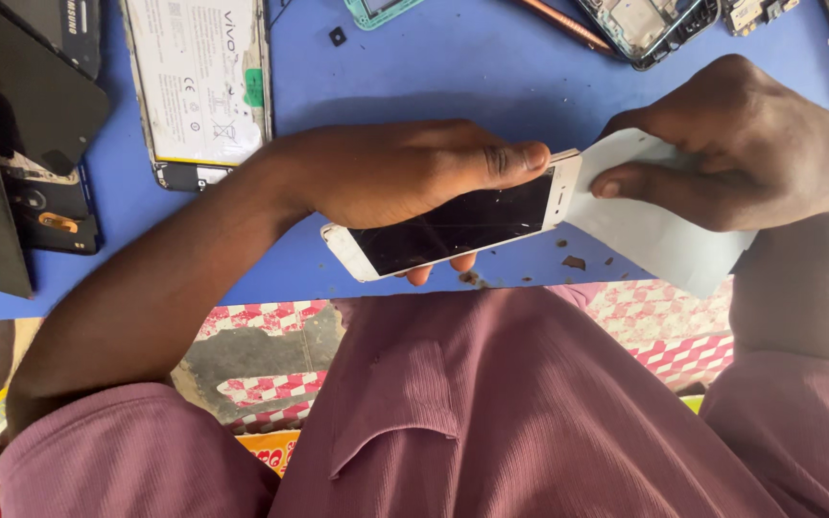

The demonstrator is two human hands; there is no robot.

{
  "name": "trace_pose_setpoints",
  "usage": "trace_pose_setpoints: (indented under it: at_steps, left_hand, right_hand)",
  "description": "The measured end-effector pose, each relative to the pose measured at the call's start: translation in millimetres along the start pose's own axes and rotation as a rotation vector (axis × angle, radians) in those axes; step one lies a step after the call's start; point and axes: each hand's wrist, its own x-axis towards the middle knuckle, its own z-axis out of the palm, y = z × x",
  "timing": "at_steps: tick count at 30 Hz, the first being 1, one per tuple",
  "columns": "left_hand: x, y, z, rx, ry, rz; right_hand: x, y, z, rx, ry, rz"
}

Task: The person uses a plastic prying tool to separate the screen assembly from the frame of a white smartphone. They repeatedly insert the tool along the edges and lift the screen to detach it from the body.

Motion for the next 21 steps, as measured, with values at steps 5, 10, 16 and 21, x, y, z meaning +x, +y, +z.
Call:
trace_pose_setpoints:
  at_steps: [5, 10, 16, 21]
  left_hand:
    - [-1.9, -2.1, 0.0, -0.021, 0.007, 0.006]
    - [-2.3, 0.8, -0.4, -0.024, 0.039, -0.117]
    - [-2.9, 6.7, 1.9, 0.01, 0.075, -0.057]
    - [-4.0, 6.0, 0.9, 0.016, 0.062, -0.008]
  right_hand:
    - [1.2, 0.6, 1.1, 0.03, 0.014, -0.028]
    - [2.6, -1.6, 2.8, 0.055, 0.038, -0.045]
    - [4.0, -5.5, 0.9, 0.055, 0.121, -0.071]
    - [5.7, -4.6, -4.3, 0.085, 0.045, -0.048]
